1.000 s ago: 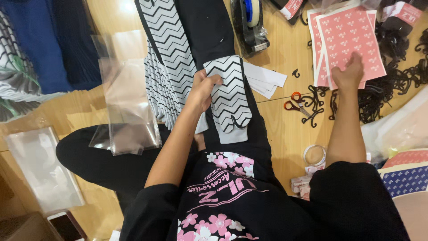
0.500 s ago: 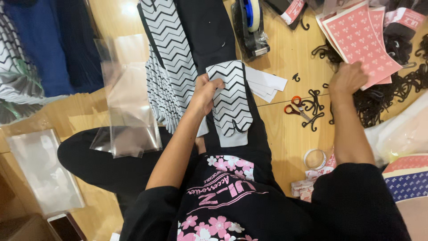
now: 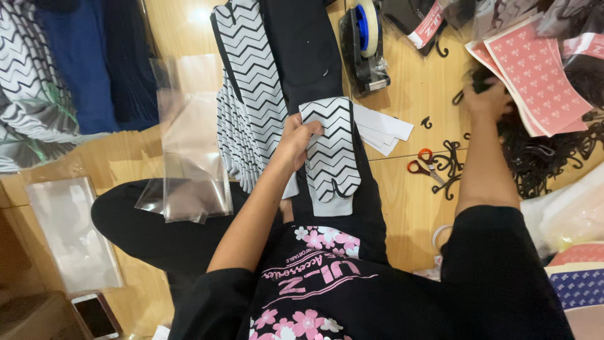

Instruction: The person prepares and packs socks by hand. The person picks up patterned socks, attaches a plastic label hook or brand card to the pairs, and slides them into transparent plastic packaging bags one by one.

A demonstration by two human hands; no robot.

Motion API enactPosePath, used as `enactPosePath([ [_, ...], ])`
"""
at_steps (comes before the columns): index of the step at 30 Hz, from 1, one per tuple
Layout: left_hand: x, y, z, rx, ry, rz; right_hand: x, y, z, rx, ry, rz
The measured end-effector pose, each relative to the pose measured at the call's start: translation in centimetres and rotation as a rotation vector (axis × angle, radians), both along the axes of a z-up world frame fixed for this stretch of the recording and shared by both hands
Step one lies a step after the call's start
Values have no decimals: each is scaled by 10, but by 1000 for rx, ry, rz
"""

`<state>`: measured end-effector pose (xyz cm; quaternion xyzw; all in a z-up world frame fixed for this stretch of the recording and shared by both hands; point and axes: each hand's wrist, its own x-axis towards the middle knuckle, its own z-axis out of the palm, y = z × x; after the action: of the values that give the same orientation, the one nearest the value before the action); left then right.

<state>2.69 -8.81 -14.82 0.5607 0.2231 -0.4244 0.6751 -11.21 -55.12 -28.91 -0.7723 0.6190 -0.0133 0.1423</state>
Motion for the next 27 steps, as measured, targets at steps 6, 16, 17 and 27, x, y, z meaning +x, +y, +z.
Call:
enactPosePath([
  [6, 2, 0, 4, 57, 43, 2, 10, 55, 35, 177, -338, 462],
  [16, 2, 1, 5, 54, 71, 1, 13, 114, 198, 89, -708, 739],
  [17, 2, 1, 4, 50, 59, 8, 16, 125, 211, 125, -749, 770],
  [27, -22, -3, -109, -21, -151, 90, 29, 138, 26, -59, 244, 526],
])
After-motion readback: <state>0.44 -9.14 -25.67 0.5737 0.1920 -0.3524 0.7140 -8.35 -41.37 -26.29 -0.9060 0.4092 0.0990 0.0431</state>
